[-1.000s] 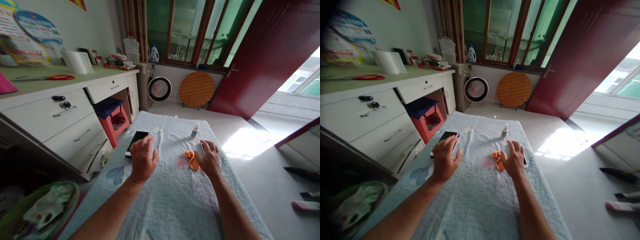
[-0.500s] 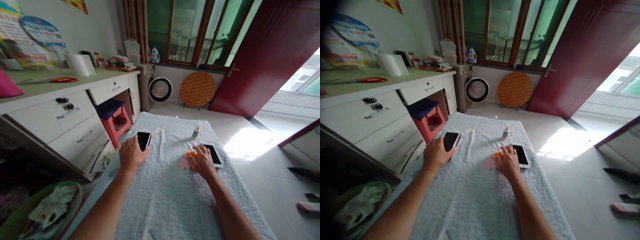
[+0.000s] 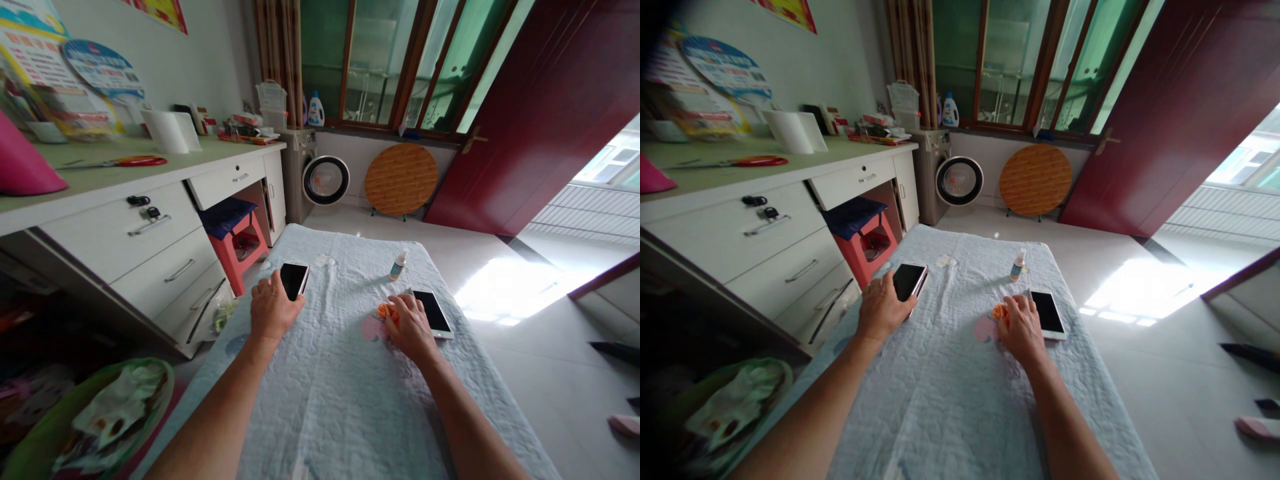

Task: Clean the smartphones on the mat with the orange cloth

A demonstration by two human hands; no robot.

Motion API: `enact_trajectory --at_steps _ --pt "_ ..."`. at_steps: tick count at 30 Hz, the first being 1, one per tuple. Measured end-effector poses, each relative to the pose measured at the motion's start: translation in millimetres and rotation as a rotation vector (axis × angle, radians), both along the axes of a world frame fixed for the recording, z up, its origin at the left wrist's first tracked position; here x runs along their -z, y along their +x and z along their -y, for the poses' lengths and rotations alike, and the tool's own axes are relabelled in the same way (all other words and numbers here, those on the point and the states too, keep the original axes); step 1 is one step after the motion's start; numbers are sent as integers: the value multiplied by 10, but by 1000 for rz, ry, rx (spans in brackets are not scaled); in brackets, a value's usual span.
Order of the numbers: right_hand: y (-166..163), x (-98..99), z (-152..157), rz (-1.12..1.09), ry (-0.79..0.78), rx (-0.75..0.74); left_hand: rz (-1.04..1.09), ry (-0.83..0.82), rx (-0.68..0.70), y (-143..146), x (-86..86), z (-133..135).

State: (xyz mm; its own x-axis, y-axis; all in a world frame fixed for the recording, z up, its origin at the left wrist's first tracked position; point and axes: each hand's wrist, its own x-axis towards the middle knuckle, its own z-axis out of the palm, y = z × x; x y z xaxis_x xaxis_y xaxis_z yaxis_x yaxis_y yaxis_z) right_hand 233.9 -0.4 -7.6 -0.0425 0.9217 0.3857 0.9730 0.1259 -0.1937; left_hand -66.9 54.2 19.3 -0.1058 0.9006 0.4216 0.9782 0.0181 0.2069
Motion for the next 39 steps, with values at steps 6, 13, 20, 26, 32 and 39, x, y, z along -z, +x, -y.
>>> enact_trajectory --at_steps 6,13,20,26,32,39 --pt "-15 33 -7 7 10 -31 7 41 -10 20 16 16" --pt "-34 38 -2 11 -36 -38 42 21 -20 24 -4 9" --pt "-30 51 -10 29 -55 -34 73 37 -35 14 -7 -11" --pt "-27 64 -14 24 -50 -34 159 135 24 16 -124 32" --pt "-60 39 -3 11 -72 -8 234 194 304 297 -180 261" --pt "-93 -17 11 20 -122 -8 286 -3 473 688 126 416"
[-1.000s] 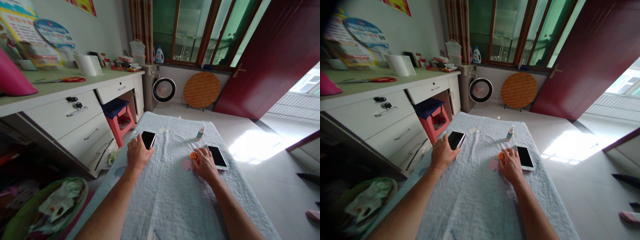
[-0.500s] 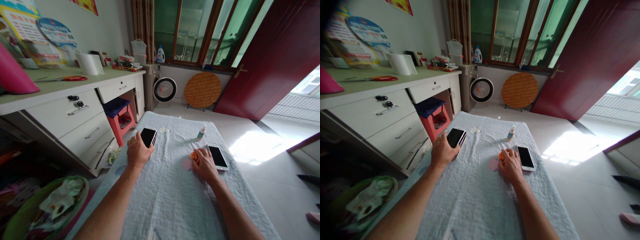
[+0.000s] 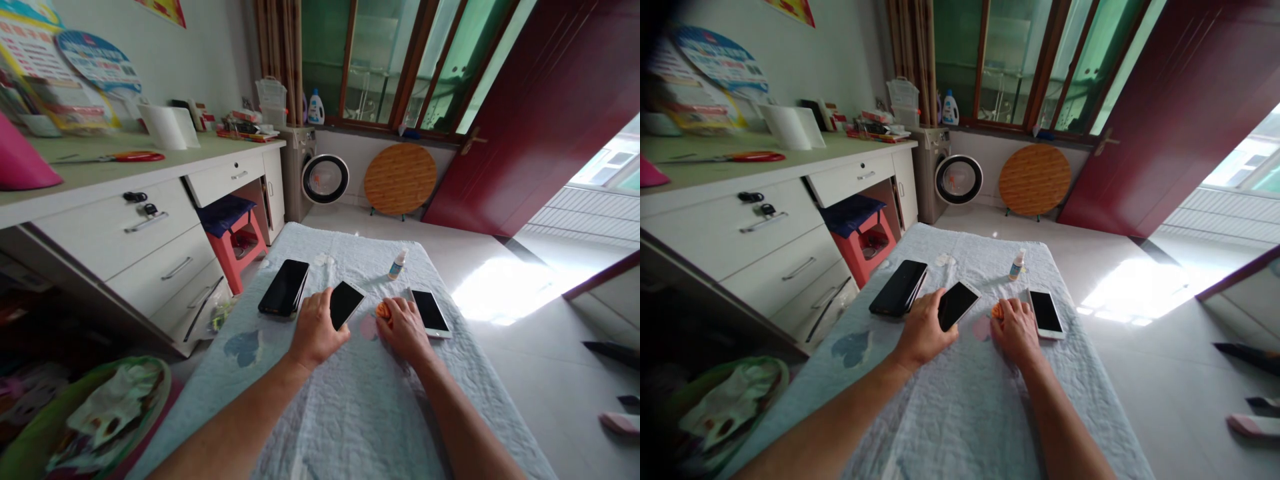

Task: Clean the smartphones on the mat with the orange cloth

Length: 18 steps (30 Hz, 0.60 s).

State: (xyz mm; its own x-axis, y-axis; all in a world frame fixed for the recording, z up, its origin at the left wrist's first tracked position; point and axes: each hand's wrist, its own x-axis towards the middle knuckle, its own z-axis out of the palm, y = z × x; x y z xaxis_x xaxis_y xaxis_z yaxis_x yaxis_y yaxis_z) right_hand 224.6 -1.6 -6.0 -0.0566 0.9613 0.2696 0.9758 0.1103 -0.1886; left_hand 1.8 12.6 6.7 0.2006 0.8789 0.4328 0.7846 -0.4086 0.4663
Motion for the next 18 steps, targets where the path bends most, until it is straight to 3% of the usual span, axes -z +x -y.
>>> enact_trajectory --at_steps 13,18 --pt "-85 -68 15 -7 -38 -34 -123 -52 7 135 161 42" --pt "-77 -76 22 12 -73 -26 -203 -49 35 78 62 47"
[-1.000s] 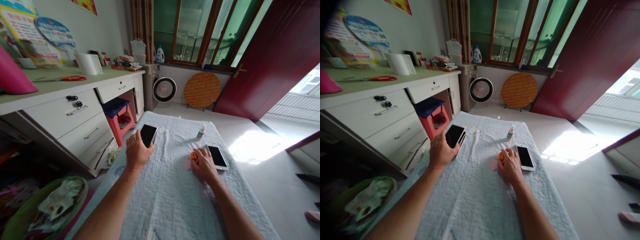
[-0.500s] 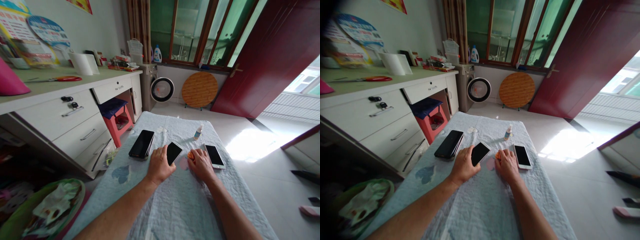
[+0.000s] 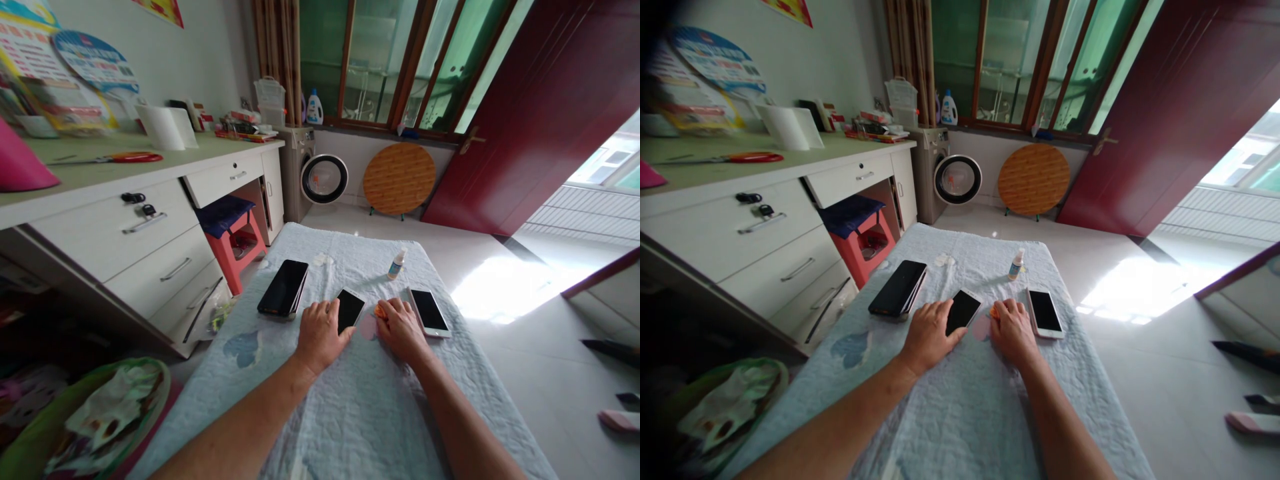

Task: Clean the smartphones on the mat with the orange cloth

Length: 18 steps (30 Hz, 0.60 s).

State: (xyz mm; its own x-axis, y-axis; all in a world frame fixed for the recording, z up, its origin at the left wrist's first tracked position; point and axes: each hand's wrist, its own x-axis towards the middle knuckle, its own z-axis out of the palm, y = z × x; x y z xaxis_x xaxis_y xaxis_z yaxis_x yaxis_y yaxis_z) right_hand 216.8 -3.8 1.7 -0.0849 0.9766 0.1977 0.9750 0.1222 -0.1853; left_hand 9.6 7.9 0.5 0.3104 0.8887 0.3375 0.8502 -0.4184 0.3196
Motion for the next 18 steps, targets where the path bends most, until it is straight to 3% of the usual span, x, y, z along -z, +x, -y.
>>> enact_trajectory --at_steps 2,5,10,18 --pt "1 -2 4 6 -4 3 -22 58 -36 -80 -103 -36" --pt "2 -2 6 16 -3 4 -69 174 -233 -272 -242 -128" --pt "-5 -2 3 15 1 9 -135 173 -490 -592 -273 -282" --pt "-4 -26 15 7 -7 9 -191 84 -514 -713 -229 -372"
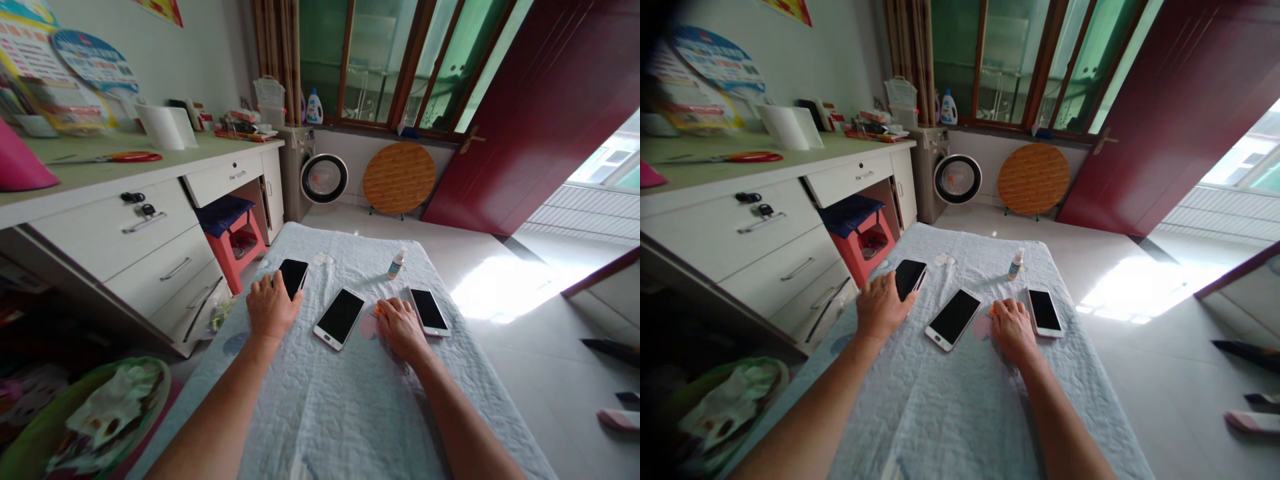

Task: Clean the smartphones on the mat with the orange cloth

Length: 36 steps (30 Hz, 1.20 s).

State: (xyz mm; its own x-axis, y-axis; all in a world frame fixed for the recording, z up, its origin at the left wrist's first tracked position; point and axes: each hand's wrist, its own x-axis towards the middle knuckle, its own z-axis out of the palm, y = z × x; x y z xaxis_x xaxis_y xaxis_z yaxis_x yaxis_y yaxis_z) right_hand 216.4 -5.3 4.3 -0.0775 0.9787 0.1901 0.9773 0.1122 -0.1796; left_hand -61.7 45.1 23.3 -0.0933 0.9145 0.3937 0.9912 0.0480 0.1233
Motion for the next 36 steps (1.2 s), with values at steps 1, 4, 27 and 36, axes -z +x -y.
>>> enact_trajectory --at_steps 1,4,27,36 --pt "2 0 -1 1 -6 2 -3 -7 -7 -2 3 -5" --pt "5 0 -4 1 -18 1 -16 -27 -26 -4 16 -18" --pt "40 75 -22 8 46 123 168 -163 686 363 72 259" --pt "61 77 -47 -84 72 86 137 -360 711 351 99 305"
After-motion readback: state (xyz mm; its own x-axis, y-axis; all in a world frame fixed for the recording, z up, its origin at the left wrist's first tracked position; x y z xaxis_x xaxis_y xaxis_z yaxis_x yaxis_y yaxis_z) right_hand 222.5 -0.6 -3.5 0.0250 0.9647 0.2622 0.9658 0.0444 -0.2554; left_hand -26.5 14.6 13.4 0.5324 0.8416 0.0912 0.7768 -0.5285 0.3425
